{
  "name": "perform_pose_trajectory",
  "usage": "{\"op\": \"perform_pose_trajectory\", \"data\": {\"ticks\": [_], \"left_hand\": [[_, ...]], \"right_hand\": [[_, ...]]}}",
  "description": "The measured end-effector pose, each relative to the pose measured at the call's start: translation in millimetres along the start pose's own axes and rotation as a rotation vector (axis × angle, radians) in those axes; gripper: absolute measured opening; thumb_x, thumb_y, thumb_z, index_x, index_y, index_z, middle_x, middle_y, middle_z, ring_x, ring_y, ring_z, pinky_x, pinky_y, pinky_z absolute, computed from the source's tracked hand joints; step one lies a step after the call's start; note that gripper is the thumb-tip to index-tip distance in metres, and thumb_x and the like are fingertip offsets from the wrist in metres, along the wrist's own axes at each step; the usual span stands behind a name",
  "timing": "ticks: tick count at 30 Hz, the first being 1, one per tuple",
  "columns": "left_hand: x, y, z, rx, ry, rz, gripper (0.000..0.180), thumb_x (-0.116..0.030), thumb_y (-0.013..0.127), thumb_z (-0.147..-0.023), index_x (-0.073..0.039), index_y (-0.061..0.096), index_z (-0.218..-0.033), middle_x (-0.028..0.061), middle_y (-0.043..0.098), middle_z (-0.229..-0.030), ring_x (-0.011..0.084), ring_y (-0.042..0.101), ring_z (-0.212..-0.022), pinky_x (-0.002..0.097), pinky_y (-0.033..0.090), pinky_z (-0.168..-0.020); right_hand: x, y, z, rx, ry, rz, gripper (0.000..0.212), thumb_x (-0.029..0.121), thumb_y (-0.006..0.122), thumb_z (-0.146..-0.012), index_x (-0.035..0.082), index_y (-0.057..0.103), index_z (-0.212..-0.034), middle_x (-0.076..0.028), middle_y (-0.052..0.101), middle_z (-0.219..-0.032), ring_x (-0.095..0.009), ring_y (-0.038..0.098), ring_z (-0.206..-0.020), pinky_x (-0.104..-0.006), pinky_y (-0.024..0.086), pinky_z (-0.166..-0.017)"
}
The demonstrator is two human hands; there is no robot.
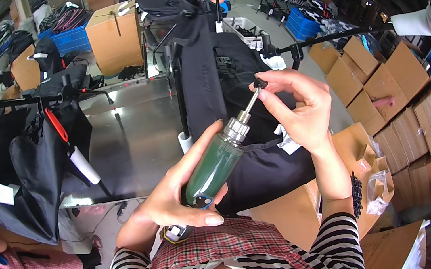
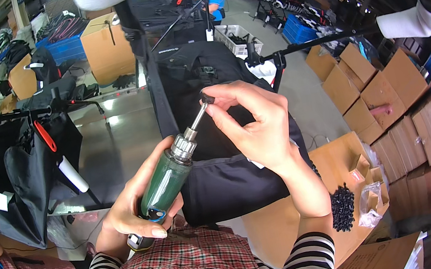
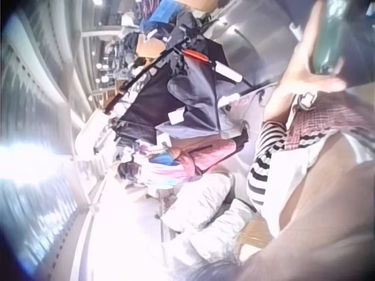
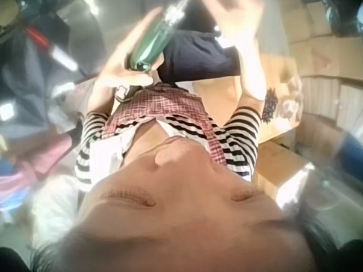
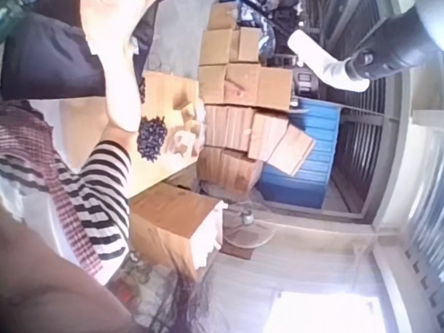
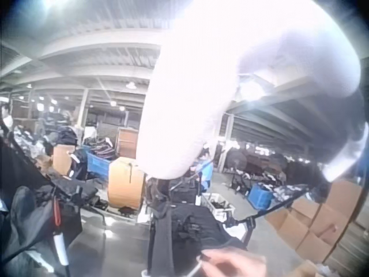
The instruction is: The person uses a cordless drill to attach black plastic fasteners to a black bag mounted on a metal frame. They repeatedly pick fasteners from a pile on the table, position them on the bag, and drive them in with the drill. The person also repositions the bag on the frame and moves it along the assembly line.
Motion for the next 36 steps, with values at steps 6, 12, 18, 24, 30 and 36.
{"op": "perform_pose_trajectory", "data": {"ticks": [6,12,18,24,30,36], "left_hand": [[2.0,-7.5,7.3,0.115,-0.003,0.34,0.129,-0.005,0.087,-0.067,-0.011,-0.001,-0.161,0.0103,0.058,-0.105,0.0136,0.059,-0.078,0.0256,0.049,-0.065],[7.6,-24.9,14.6,0.144,0.126,0.34,0.134,-0.002,0.084,-0.065,-0.017,-0.008,-0.161,0.0213,0.061,-0.094,0.0182,0.061,-0.056,0.0273,0.047,-0.049],[-23.2,-39.6,14.7,-0.124,0.47,0.384,0.102,-0.014,0.083,-0.071,-0.007,0.02,-0.15,0.0193,0.05,-0.087,0.0216,0.056,-0.048,0.0327,0.053,-0.048],[-42.5,-52.5,23.0,-0.229,0.513,0.275,0.126,-0.023,0.082,-0.066,-0.016,-0.002,-0.16,0.0185,0.054,-0.083,0.0215,0.056,-0.045,0.0356,0.052,-0.051],[-41.5,-84.8,41.8,-0.157,0.55,0.29,0.11,-0.018,0.08,-0.07,-0.004,0.008,-0.153,0.015,0.055,-0.086,0.0216,0.064,-0.052,0.0609,0.056,-0.09],[-29.2,-99.7,38.6,-0.156,0.458,0.291,0.123,-0.016,0.078,-0.07,-0.016,-0.009,-0.158,0.016,0.055,-0.087,0.0231,0.066,-0.054,0.0597,0.056,-0.091]], "right_hand": [[13.3,12.7,-10.6,-0.065,-0.425,0.252,0.03,-0.013,0.074,-0.074,-0.005,0.072,-0.103,-0.012,0.07,-0.085,-0.023,0.069,-0.071,-0.0286,0.055,-0.065],[34.7,28.7,-14.1,-0.101,-0.335,0.214,0.033,-0.011,0.073,-0.077,-0.005,0.07,-0.109,-0.014,0.069,-0.095,-0.023,0.068,-0.077,-0.0297,0.056,-0.07],[77.5,69.0,17.2,0.54,0.034,0.122,0.043,-0.005,0.072,-0.08,-0.005,0.057,-0.12,-0.017,0.065,-0.105,-0.029,0.068,-0.09,-0.0367,0.056,-0.08],[42.8,117.7,16.5,0.395,0.131,-0.118,0.024,-0.005,0.06,-0.089,-0.007,0.062,-0.113,-0.017,0.064,-0.084,-0.029,0.068,-0.075,-0.0407,0.055,-0.067],[53.3,128.1,-48.4,-0.089,0.223,-0.453,0.019,0.012,0.056,-0.103,-0.002,0.064,-0.111,-0.006,0.059,-0.062,-0.007,0.059,-0.054,-0.0272,0.045,-0.049],[8.2,122.7,-31.8,0.055,-0.196,0.722,0.008,0.008,0.067,-0.087,0.006,0.06,-0.088,-0.01,0.06,-0.061,-0.026,0.067,-0.055,-0.0372,0.05,-0.046]]}}
Point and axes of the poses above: each hand's wrist, its own z-axis away from the middle knuckle, its own y-axis out of the palm, x = y × z, the point moved 1 cm from there along -z, towards the middle knuckle
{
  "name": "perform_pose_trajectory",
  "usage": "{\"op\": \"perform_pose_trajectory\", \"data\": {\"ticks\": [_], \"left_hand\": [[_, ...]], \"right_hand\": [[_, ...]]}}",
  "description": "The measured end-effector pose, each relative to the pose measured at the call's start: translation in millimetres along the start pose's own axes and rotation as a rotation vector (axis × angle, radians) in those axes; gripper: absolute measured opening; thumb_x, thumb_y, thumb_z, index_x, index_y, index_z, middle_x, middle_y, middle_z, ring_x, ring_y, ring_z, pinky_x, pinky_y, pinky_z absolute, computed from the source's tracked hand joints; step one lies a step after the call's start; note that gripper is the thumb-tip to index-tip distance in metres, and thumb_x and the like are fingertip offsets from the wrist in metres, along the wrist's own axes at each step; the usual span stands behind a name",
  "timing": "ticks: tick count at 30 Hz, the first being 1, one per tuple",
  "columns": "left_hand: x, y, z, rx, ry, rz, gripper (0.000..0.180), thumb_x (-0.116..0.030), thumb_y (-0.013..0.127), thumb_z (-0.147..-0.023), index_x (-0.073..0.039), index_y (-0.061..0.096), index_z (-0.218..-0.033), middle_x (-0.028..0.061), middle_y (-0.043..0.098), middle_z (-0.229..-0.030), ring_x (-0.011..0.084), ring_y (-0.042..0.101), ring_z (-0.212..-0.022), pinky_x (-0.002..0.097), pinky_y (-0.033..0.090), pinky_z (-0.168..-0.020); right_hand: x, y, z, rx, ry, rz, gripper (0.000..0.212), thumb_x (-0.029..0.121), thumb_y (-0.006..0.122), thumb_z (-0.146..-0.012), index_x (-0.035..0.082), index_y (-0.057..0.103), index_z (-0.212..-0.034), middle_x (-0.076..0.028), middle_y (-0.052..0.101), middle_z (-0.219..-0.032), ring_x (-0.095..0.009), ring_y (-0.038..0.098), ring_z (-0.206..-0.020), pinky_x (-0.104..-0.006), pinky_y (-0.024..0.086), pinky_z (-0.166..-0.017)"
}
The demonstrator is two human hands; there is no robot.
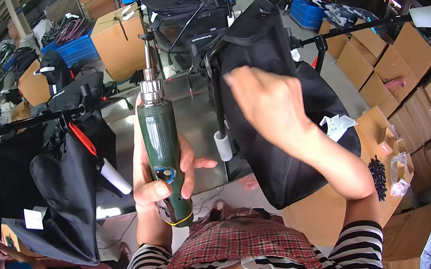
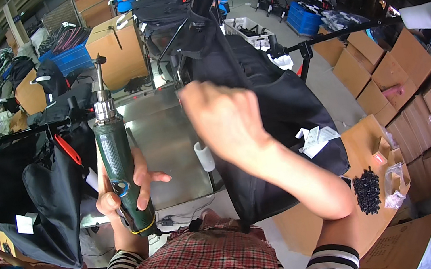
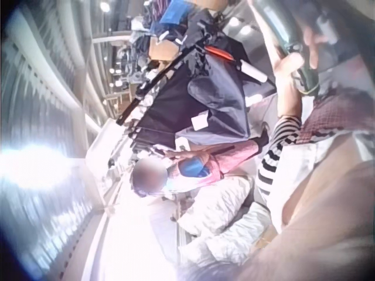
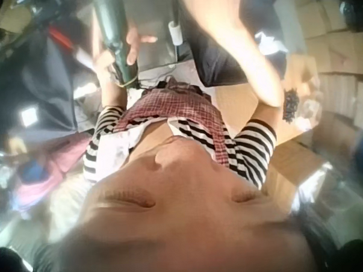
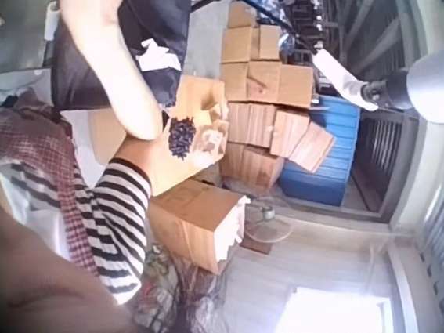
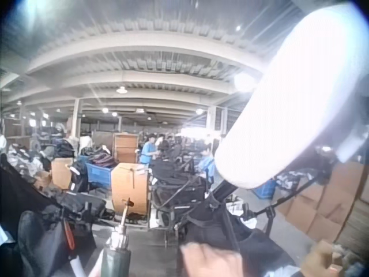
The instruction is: The person uses a cordless drill to attach black plastic fasteners to a black bag mounted on a metal frame. They repeatedly pick fasteners from a pile on the table, position them on the bag, and drive them in with the drill. The person also repositions the bag on the frame and moves it along the assembly line.
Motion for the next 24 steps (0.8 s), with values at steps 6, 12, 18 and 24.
{"op": "perform_pose_trajectory", "data": {"ticks": [6,12,18,24], "left_hand": [[11.8,1.7,-16.6,0.008,-0.007,-0.018,0.124,-0.013,0.075,-0.073,-0.024,-0.014,-0.158,0.0167,0.055,-0.084,0.0238,0.066,-0.054,0.0565,0.058,-0.089],[24.2,14.8,-27.2,-0.056,0.091,-0.171,0.101,-0.018,0.076,-0.076,-0.006,0.012,-0.153,0.0177,0.055,-0.086,0.0227,0.064,-0.051,0.0571,0.059,-0.086],[33.9,31.3,-50.5,-0.083,0.15,-0.272,0.103,-0.023,0.075,-0.078,-0.01,0.008,-0.155,0.0158,0.054,-0.084,0.0216,0.062,-0.05,0.0534,0.06,-0.085],[36.8,45.7,-61.5,-0.128,0.243,-0.367,0.093,-0.025,0.074,-0.083,-0.005,0.015,-0.153,0.0158,0.053,-0.087,0.0202,0.061,-0.05,0.0534,0.061,-0.084]], "right_hand": [[-60.5,2.5,-41.0,-0.125,0.173,-0.239,0.022,-0.002,0.057,-0.087,-0.007,0.06,-0.108,-0.023,0.065,-0.073,-0.043,0.066,-0.07,-0.0455,0.053,-0.061],[-92.7,11.4,-62.9,0.179,-0.066,-0.879,0.021,-0.002,0.056,-0.084,-0.006,0.061,-0.104,-0.028,0.063,-0.09,-0.044,0.064,-0.09,-0.043,0.051,-0.076],[-94.6,8.2,-97.3,0.637,-0.078,-0.902,0.055,0.01,0.081,-0.078,-0.003,0.052,-0.123,-0.01,0.062,-0.114,-0.015,0.057,-0.105,-0.033,0.047,-0.095],[-99.9,1.2,-77.3,0.06,-0.35,-0.683,0.025,0.013,0.076,-0.081,-0.004,0.063,-0.094,-0.023,0.067,-0.078,-0.04,0.068,-0.077,-0.0436,0.054,-0.064]]}}
Point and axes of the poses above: each hand's wrist, its own z-axis away from the middle knuckle, its own y-axis out of the palm, x = y × z, the point moved 1 cm from there along -z, towards the middle knuckle
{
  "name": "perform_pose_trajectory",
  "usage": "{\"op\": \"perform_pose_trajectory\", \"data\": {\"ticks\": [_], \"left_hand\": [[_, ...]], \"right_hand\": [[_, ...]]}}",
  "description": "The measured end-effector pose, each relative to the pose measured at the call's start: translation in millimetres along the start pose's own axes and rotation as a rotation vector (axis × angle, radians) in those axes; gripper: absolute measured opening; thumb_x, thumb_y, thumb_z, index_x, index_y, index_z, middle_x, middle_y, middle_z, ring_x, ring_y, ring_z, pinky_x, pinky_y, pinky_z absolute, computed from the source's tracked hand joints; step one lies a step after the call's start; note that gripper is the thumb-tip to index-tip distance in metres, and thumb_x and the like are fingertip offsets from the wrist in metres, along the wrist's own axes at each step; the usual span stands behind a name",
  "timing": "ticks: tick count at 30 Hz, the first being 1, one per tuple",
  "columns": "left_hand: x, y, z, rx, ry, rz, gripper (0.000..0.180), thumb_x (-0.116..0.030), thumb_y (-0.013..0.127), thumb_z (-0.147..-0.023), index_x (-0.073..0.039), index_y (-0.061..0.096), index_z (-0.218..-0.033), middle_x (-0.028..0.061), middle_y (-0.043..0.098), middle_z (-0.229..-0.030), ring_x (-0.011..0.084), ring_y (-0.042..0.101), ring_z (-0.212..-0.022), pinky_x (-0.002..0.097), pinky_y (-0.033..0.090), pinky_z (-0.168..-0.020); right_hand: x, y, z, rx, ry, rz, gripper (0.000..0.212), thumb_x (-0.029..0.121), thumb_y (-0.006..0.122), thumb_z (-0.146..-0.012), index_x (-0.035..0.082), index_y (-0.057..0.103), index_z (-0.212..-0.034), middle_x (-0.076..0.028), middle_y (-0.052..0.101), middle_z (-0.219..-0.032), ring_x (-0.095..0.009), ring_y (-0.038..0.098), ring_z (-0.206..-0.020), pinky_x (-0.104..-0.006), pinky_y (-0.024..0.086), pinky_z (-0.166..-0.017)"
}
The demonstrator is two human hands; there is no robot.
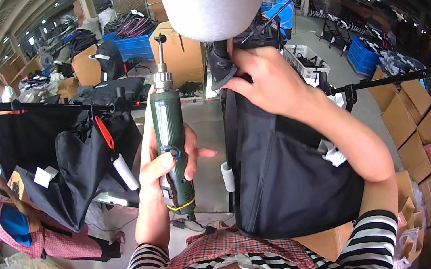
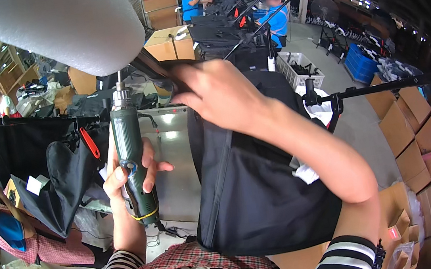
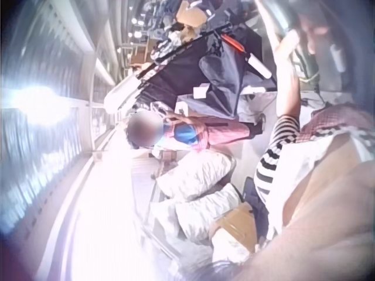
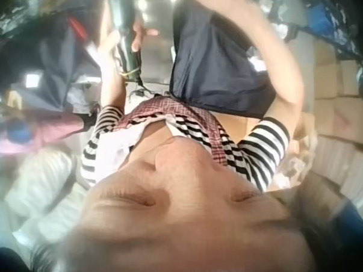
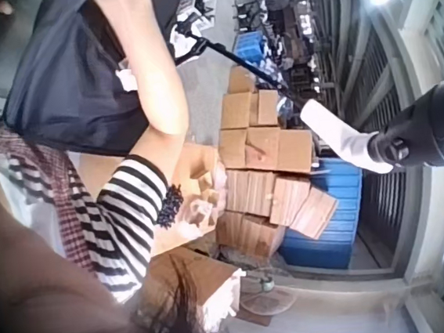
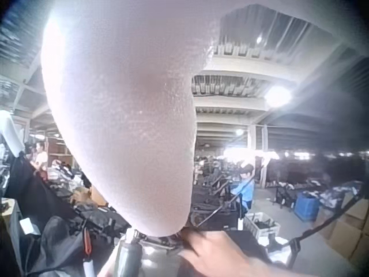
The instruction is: The person uses a cordless drill to attach black plastic fasteners to a black bag mounted on a metal frame. They repeatedly pick fasteners from a pile on the table, position them on the bag, and drive them in with the drill. The person also repositions the bag on the frame and moves it along the assembly line.
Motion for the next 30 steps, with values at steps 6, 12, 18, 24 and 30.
{"op": "perform_pose_trajectory", "data": {"ticks": [6,12,18,24,30], "left_hand": [[8.1,13.4,-21.7,-0.071,0.164,-0.153,0.088,-0.025,0.069,-0.087,-0.005,0.014,-0.153,0.0258,0.057,-0.107,0.0184,0.059,-0.051,0.0477,0.061,-0.08],[12.4,25.3,-45.9,-0.078,0.141,-0.148,0.114,-0.02,0.074,-0.08,-0.023,-0.006,-0.16,0.031,0.057,-0.128,0.0182,0.063,-0.055,0.0389,0.063,-0.076],[16.7,29.0,-53.6,-0.036,0.112,-0.147,0.114,-0.014,0.075,-0.081,-0.025,-0.006,-0.16,0.0289,0.056,-0.13,0.0171,0.064,-0.059,0.0383,0.062,-0.081],[17.4,28.7,-53.4,-0.043,0.124,-0.167,0.118,-0.016,0.079,-0.079,-0.024,-0.006,-0.16,0.0259,0.058,-0.129,0.0167,0.064,-0.062,0.0359,0.061,-0.078],[9.9,32.1,-30.0,-0.129,0.072,-0.299,0.126,-0.019,0.082,-0.068,-0.02,-0.004,-0.16,0.0282,0.06,-0.125,0.0213,0.068,-0.062,0.0325,0.062,-0.064]], "right_hand": [[7.3,4.5,20.9,-0.09,0.114,0.168,0.018,0.011,0.071,-0.087,-0.001,0.058,-0.084,-0.019,0.065,-0.069,-0.038,0.066,-0.062,-0.0431,0.052,-0.054],[18.7,0.3,25.8,-0.083,0.195,0.087,0.006,0.002,0.069,-0.087,0.001,0.064,-0.09,-0.016,0.066,-0.069,-0.033,0.067,-0.061,-0.0399,0.051,-0.054],[35.8,-9.8,31.2,-0.163,0.212,0.093,0.017,0.003,0.07,-0.086,0.0,0.06,-0.1,-0.013,0.065,-0.068,-0.031,0.067,-0.058,-0.0407,0.053,-0.053],[28.2,-28.1,10.6,-0.254,0.108,0.035,0.051,0.014,0.079,-0.081,-0.002,0.056,-0.124,-0.017,0.07,-0.098,-0.033,0.071,-0.09,-0.0388,0.056,-0.079],[-11.0,4.2,13.5,0.026,0.114,-0.151,0.027,0.012,0.07,-0.09,-0.004,0.062,-0.11,-0.02,0.067,-0.079,-0.036,0.069,-0.072,-0.0397,0.053,-0.064]]}}
Point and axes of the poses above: each hand's wrist, its own z-axis away from the middle knuckle, its own y-axis out of the palm, x = y × z, the point moved 1 cm from there along -z, towards the middle knuckle
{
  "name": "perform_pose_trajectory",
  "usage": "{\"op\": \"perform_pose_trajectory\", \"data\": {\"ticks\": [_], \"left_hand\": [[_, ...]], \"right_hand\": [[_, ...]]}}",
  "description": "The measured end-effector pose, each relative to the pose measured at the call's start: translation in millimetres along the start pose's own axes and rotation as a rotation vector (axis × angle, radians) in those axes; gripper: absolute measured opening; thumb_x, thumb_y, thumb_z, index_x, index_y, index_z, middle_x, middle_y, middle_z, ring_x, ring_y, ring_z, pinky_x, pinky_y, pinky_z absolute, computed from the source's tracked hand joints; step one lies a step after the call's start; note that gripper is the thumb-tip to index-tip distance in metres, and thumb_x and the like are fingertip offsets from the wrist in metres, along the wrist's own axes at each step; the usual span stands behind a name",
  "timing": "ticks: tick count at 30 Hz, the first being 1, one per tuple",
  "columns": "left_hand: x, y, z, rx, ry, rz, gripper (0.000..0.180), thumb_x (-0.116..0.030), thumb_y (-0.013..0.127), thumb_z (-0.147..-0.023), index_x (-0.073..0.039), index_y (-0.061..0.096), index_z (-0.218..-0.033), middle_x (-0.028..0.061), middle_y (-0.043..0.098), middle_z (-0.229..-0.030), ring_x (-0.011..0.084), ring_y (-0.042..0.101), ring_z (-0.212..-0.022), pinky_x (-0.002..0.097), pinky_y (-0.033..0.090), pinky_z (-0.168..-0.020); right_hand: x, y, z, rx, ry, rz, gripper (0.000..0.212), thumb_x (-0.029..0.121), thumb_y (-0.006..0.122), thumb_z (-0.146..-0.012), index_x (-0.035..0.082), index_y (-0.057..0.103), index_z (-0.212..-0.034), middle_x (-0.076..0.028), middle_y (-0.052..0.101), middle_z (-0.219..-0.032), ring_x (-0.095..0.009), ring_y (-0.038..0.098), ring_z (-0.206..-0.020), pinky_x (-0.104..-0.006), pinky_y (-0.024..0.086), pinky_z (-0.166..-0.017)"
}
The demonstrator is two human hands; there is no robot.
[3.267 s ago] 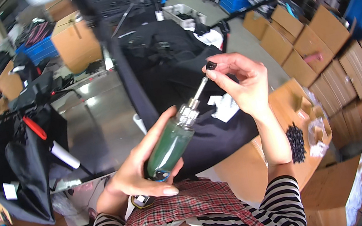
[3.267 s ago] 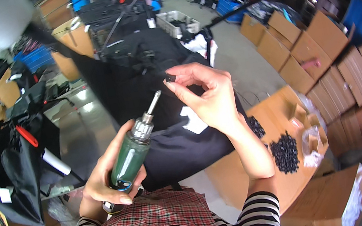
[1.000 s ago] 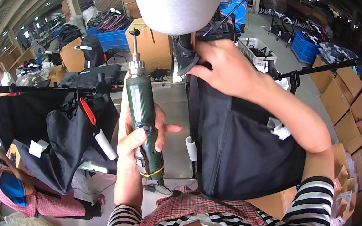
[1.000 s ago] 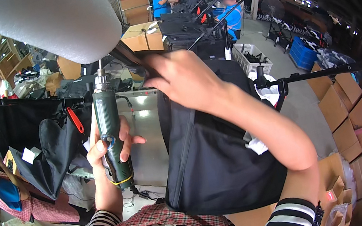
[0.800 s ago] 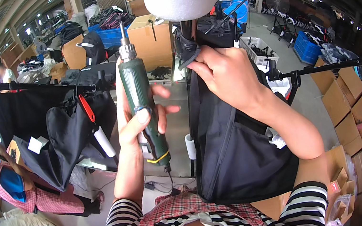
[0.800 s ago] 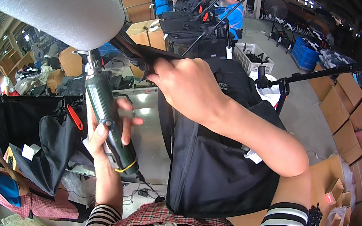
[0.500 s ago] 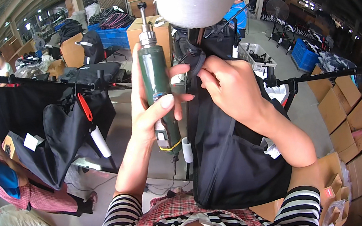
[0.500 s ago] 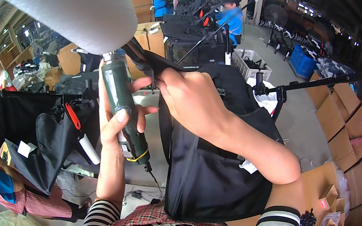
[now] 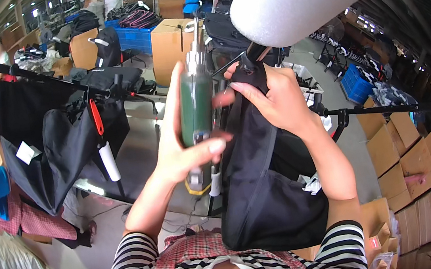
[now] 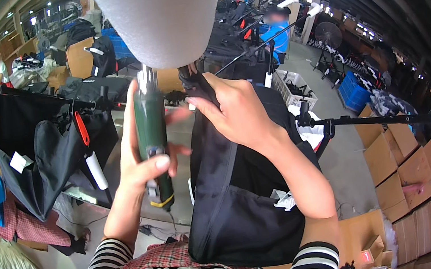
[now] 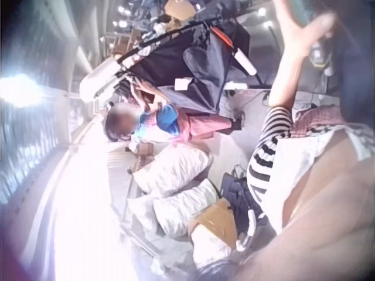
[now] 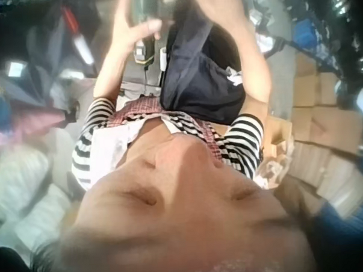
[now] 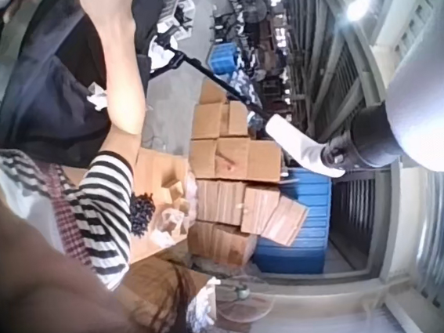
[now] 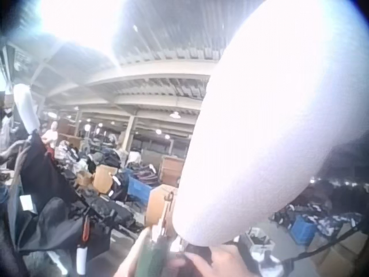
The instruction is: The person uses a cordless drill to attach black plastic fasteners to a black bag mounted on a metal frame. They repeatedly pick fasteners from a pile on the table, position them on the bag, and drive them in with the drill. The person also repositions the bag on the frame and moves it along the assembly line.
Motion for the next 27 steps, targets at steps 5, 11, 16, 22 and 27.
{"op": "perform_pose_trajectory", "data": {"ticks": [5,11,16,22,27], "left_hand": [[-3.9,-25.2,70.4,0.21,-0.278,0.188,0.123,0.002,0.08,-0.074,-0.018,-0.003,-0.162,0.0209,0.065,-0.104,0.0239,0.071,-0.082,0.0308,0.057,-0.064],[6.8,-15.5,77.6,0.267,-0.381,0.188,0.124,-0.001,0.079,-0.073,-0.017,-0.006,-0.161,0.0182,0.059,-0.092,0.0197,0.064,-0.067,0.0353,0.058,-0.065],[12.7,-9.9,76.4,0.265,-0.356,0.3,0.12,0.001,0.08,-0.076,-0.017,-0.002,-0.162,0.0126,0.058,-0.094,0.0132,0.061,-0.069,0.0278,0.054,-0.059],[8.4,-2.9,77.4,0.222,-0.397,0.263,0.121,-0.001,0.078,-0.075,-0.021,-0.004,-0.161,0.015,0.057,-0.089,0.0181,0.061,-0.06,0.0346,0.057,-0.065],[6.6,2.0,78.5,0.213,-0.405,0.27,0.116,0.0,0.073,-0.078,-0.022,-0.005,-0.161,0.0147,0.056,-0.085,0.0192,0.061,-0.057,0.035,0.056,-0.063]], "right_hand": [[0.5,7.5,7.7,-0.08,-0.044,0.055,0.024,0.008,0.069,-0.09,-0.003,0.063,-0.111,-0.018,0.065,-0.076,-0.034,0.066,-0.065,-0.0385,0.051,-0.06],[3.3,3.6,11.3,0.021,0.049,0.071,0.031,0.0,0.063,-0.088,0.002,0.067,-0.119,-0.014,0.074,-0.106,-0.024,0.072,-0.08,-0.0331,0.054,-0.072],[-0.6,7.0,11.3,-0.074,-0.112,0.052,0.031,0.002,0.066,-0.087,-0.005,0.06,-0.116,-0.02,0.065,-0.078,-0.036,0.067,-0.067,-0.0402,0.052,-0.059],[2.6,10.0,12.6,-0.103,-0.101,0.063,0.031,0.003,0.066,-0.088,-0.004,0.06,-0.117,-0.02,0.064,-0.077,-0.037,0.066,-0.066,-0.0407,0.051,-0.058],[1.7,14.1,15.8,-0.128,-0.092,0.073,0.031,0.003,0.065,-0.088,-0.004,0.061,-0.119,-0.019,0.064,-0.075,-0.035,0.065,-0.063,-0.0403,0.05,-0.057]]}}
Point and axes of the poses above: each hand's wrist, its own z-axis away from the middle knuckle, its own y-axis out of the palm, x = y × z, the point moved 1 cm from there along -z, towards the middle knuckle
